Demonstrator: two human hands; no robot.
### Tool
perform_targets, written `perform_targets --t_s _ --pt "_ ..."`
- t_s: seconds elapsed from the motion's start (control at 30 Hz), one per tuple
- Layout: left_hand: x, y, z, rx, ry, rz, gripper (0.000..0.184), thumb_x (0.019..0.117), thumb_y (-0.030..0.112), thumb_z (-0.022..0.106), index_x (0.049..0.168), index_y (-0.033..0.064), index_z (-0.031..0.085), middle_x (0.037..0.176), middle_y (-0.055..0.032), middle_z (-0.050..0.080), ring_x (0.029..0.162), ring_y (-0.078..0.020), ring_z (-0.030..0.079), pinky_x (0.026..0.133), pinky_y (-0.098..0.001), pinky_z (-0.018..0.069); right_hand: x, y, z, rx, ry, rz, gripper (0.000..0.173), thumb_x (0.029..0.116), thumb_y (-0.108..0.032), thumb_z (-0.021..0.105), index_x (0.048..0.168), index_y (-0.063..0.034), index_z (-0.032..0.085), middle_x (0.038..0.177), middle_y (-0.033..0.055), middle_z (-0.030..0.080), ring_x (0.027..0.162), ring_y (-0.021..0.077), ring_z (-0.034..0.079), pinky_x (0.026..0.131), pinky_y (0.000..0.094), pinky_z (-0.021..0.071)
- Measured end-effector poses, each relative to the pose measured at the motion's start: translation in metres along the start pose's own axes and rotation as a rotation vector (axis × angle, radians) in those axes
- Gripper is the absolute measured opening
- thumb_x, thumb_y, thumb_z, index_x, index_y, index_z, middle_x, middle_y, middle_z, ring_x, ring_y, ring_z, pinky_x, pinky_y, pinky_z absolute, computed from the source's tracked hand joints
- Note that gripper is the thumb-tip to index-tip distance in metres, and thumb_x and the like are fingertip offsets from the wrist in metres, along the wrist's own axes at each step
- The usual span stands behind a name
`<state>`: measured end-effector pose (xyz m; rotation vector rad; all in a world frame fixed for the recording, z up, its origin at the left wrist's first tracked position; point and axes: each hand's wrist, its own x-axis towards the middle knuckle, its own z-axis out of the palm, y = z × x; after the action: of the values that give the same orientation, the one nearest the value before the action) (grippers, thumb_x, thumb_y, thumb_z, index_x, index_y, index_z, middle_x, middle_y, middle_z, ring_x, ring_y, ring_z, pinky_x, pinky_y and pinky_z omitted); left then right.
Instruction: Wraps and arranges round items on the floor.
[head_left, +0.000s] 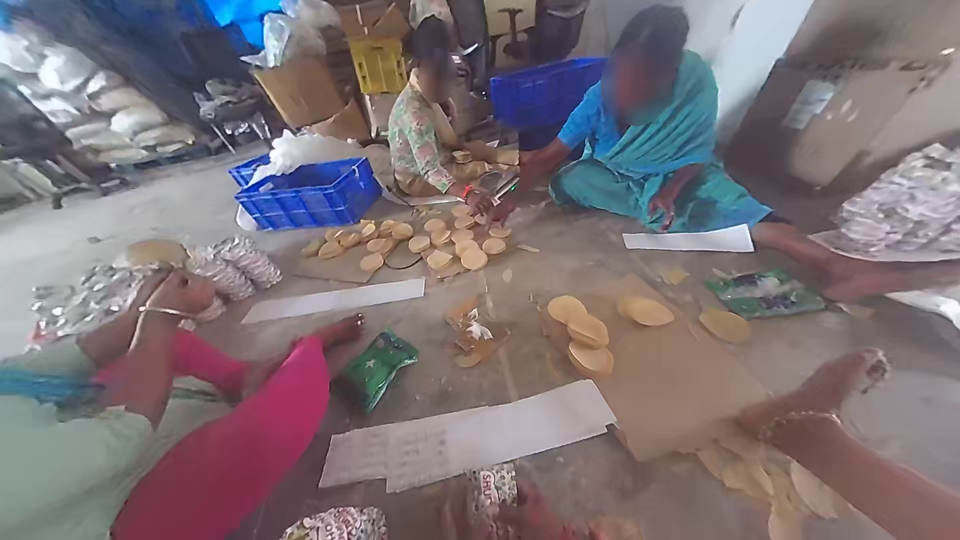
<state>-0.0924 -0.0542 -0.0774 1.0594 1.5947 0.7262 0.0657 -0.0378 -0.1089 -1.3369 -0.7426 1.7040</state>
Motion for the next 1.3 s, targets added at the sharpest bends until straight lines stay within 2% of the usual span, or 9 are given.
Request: perform_targets --t_s 0.13,0.23,0.3,0.43,0.57,0.9,1.07,1.2,1.3 --pt "0.021 -0.006 -0.002 -0.048 -0.127 -0.07 0.051 0.0986 0.021 0.066 0.137 -0.0108 0.054 0.132 -0.0288 0.061 0.125 -0.0352 0.058 0.109 -0.0493 0.0454 0.005 0.003 -0.005 -0.025 -0.02 -0.052 0.03 0.0879 0.002 0.072 0.117 0.0053 0.064 0.098 0.0106 0.073 0.089 0.0141 0.071 0.084 0.0343 0.0602" --pt "0.025 -0.005 0.002 -0.218 -0.091 -0.147 0.042 0.0959 0.008 0.067 0.131 -0.0114 0.056 0.123 -0.0258 0.064 0.115 -0.0292 0.062 0.103 -0.0451 0.0493 0.007 0.005 -0.009 -0.063 0.013 -0.075 0.026 0.0871 -0.002 0.073 0.112 0.0045 0.067 0.093 0.0085 0.075 0.085 0.0128 0.072 0.082 0.0334 0.0605" --pt "0.026 -0.008 0.005 -0.3 -0.052 -0.157 0.045 0.0938 0.004 0.069 0.133 -0.0109 0.053 0.123 -0.0255 0.064 0.113 -0.028 0.063 0.101 -0.0445 0.0509 0.004 0.0 -0.007 -0.092 0.038 -0.08 0.023 0.0876 0.0 0.073 0.109 0.005 0.068 0.091 0.0078 0.074 0.083 0.0114 0.071 0.081 0.0322 0.0603" --pt "0.024 -0.017 0.006 -0.429 0.005 -0.112 0.05 0.0888 -0.002 0.071 0.133 -0.0106 0.05 0.12 -0.023 0.064 0.107 -0.0229 0.064 0.096 -0.0407 0.0542 0.003 -0.002 -0.005 -0.189 0.055 -0.098 0.02 0.0885 -0.003 0.074 0.106 0.005 0.07 0.088 0.0083 0.075 0.081 0.0111 0.071 0.08 0.0317 0.0602" --pt "0.019 -0.015 0.004 -0.488 -0.053 -0.045 0.054 0.086 -0.007 0.069 0.137 -0.0099 0.05 0.118 -0.0175 0.069 0.105 -0.0164 0.069 0.095 -0.0341 0.0574 0.004 0.002 -0.004 -0.176 0.072 -0.112 0.015 0.0858 -0.004 0.077 0.097 0.0037 0.071 0.081 0.0071 0.074 0.076 0.0111 0.072 0.076 0.0313 0.0608" --pt "0.02 -0.004 0.006 -0.386 -0.028 -0.15 0.036 0.0903 0.002 0.072 0.123 -0.0104 0.062 0.109 -0.0167 0.071 0.099 -0.0171 0.068 0.092 -0.0363 0.0559 0.002 -0.006 -0.008 -0.128 0.027 -0.08 0.02 0.0888 -0.001 0.072 0.107 0.0057 0.069 0.09 0.0084 0.075 0.083 0.0113 0.072 0.082 0.0317 0.0605" --pt "0.021 -0.011 0.001 -0.443 -0.09 -0.194 0.022 0.0963 0.001 0.062 0.116 -0.0088 0.061 0.1 -0.0105 0.07 0.091 -0.0129 0.067 0.085 -0.0336 0.0569 0.004 -0.002 -0.017 -0.095 -0.035 -0.11 0.028 0.0892 0.002 0.07 0.116 0.0061 0.063 0.096 0.0083 0.075 0.088 0.0119 0.072 0.085 0.0325 0.0607" --pt "0.025 -0.018 0.001 -0.456 -0.098 -0.195 0.021 0.097 -0.001 0.06 0.116 -0.009 0.061 0.102 -0.0119 0.068 0.09 -0.0147 0.066 0.083 -0.0351 0.0563 0.009 0.012 -0.03 -0.055 -0.097 -0.068 0.012 0.093 -0.001 0.063 0.105 -0.0016 0.062 0.088 0.0016 0.069 0.08 0.009 0.066 0.076 0.0304 0.0572" --pt "0.023 -0.003 0.009 -0.405 -0.013 -0.277 0.035 0.0954 -0.003 0.065 0.128 -0.0103 0.056 0.118 -0.019 0.066 0.101 -0.021 0.064 0.089 -0.0377 0.054 0.006 0.008 -0.025 -0.044 0.0 -0.017 0.018 0.0901 0.003 0.068 0.106 0.0008 0.061 0.087 0.0029 0.069 0.077 0.0093 0.066 0.074 0.0296 0.0572"
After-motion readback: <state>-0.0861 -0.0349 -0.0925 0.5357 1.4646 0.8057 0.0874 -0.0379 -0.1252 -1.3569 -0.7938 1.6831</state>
